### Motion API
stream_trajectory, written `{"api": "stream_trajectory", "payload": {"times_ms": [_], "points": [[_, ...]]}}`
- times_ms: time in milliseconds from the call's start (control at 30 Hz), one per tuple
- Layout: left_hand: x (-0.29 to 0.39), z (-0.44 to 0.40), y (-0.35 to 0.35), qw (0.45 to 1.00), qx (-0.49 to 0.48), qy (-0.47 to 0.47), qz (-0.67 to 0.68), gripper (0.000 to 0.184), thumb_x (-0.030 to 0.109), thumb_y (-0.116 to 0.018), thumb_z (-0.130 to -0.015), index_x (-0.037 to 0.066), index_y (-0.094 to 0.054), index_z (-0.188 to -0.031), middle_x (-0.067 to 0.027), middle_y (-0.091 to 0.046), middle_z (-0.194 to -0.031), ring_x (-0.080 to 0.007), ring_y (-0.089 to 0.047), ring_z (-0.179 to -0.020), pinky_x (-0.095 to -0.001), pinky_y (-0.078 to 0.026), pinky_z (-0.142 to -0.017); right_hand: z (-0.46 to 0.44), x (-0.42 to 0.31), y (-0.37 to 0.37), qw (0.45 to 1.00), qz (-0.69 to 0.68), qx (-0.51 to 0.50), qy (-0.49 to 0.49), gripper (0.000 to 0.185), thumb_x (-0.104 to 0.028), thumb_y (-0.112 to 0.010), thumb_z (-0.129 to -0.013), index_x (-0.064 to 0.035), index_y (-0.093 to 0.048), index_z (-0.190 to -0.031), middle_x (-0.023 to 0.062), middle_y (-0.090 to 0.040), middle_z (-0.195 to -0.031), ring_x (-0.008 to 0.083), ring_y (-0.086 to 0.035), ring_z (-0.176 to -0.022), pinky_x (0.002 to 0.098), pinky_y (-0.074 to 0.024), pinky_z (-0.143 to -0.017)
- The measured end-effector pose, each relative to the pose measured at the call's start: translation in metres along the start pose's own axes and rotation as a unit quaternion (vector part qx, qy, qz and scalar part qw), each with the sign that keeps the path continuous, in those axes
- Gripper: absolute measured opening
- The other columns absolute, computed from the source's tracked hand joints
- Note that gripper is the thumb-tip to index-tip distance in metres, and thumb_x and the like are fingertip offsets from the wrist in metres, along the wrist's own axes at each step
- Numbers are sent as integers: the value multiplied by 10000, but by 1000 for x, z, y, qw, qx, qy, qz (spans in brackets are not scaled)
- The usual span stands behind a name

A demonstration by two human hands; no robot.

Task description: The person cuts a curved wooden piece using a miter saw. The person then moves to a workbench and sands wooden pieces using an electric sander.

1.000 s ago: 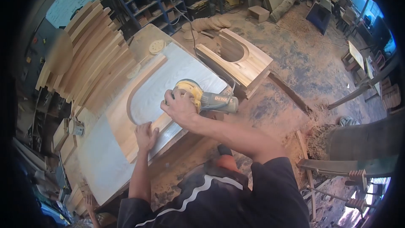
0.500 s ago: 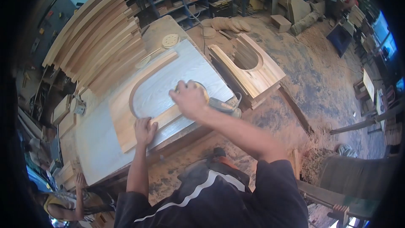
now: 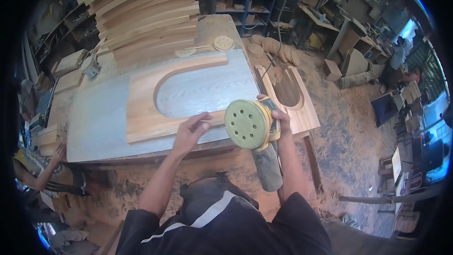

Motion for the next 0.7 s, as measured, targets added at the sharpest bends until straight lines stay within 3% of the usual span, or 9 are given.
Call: {"api": "stream_trajectory", "payload": {"times_ms": [33, 100, 133, 200, 300, 533, 600, 633, 700], "points": [[19, 1, -19, 1000, -3, -2, 3, 473, 258, -767, -994, -10, -676, -1374, -104, -757, -1239, -140, -685, -1093, -314, -559, -898, 4, 11, -6, 999, -29, -9, 22, 838, -251, -757, -764, -18, -441, -1504, 223, -661, -1309, 358, -682, -1204, 449, -571, -1060], [48, 9, -49, 986, -67, 38, 145, 418, 210, -762, -1006, -39, -689, -1333, -132, -766, -1171, -162, -723, -1012, -299, -587, -879, 16, 26, -16, 995, -78, -18, 61, 839, -263, -752, -768, -24, -435, -1508, 218, -662, -1306, 358, -679, -1208, 455, -568, -1063], [58, 14, -53, 986, -71, 40, 146, 418, 210, -762, -1006, -39, -689, -1333, -132, -766, -1171, -162, -723, -1012, -299, -587, -879, 20, 30, -18, 993, -88, -17, 72, 839, -264, -751, -769, -24, -434, -1508, 217, -662, -1306, 357, -679, -1206, 455, -569, -1062], [75, 16, -54, 994, -40, 69, 80, 369, 224, -802, -970, -36, -742, -1225, -119, -793, -1010, -107, -719, -878, -269, -578, -798, 27, 35, -25, 992, -94, -21, 88, 839, -267, -750, -771, -25, -432, -1509, 216, -662, -1305, 355, -680, -1204, 456, -570, -1059], [97, 22, -59, 995, -11, 90, 28, 318, 229, -806, -964, -47, -767, -1116, -91, -788, -887, -108, -719, -828, -273, -583, -763, 32, 39, -33, 990, -94, -23, 100, 839, -271, -748, -773, -27, -430, -1510, 213, -663, -1303, 352, -681, -1200, 456, -571, -1055], [91, 18, -57, 996, 10, 88, -2, 277, 200, -799, -959, -54, -765, -1065, -106, -781, -888, -120, -723, -791, -280, -589, -744, 24, 38, -38, 988, -90, -20, 124, 838, -280, -744, -779, -30, -424, -1512, 208, -663, -1300, 346, -684, -1192, 457, -575, -1046], [78, 13, -53, 985, -5, 126, 118, 267, 197, -795, -958, -45, -760, -1065, -99, -780, -921, -117, -723, -794, -286, -595, -767, 19, 35, -37, 988, -89, -17, 126, 838, -282, -743, -781, -31, -422, -1513, 206, -664, -1300, 344, -685, -1189, 458, -576, -1043], [68, 10, -48, 985, 0, 128, 117, 267, 197, -795, -958, -45, -760, -1065, -99, -780, -921, -117, -723, -794, -286, -595, -767, 17, 34, -37, 988, -92, -18, 121, 838, -282, -743, -781, -31, -422, -1513, 206, -664, -1300, 344, -685, -1189, 458, -576, -1043], [43, 5, -33, 992, 21, 116, 47, 285, 190, -805, -940, -36, -750, -1105, -111, -785, -953, -152, -742, -818, -311, -604, -791, 12, 18, -29, 992, 24, 55, 110, 797, -262, -772, -764, -51, -474, -1473, 182, -670, -1293, 327, -693, -1165, 452, -578, -1015]]}}
Point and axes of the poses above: each hand's wrist, its own z-axis away from the middle knuckle, its own y-axis out of the back of the hand, x = y × z, the point moved 2 cm from there along -z, towards the middle knuckle
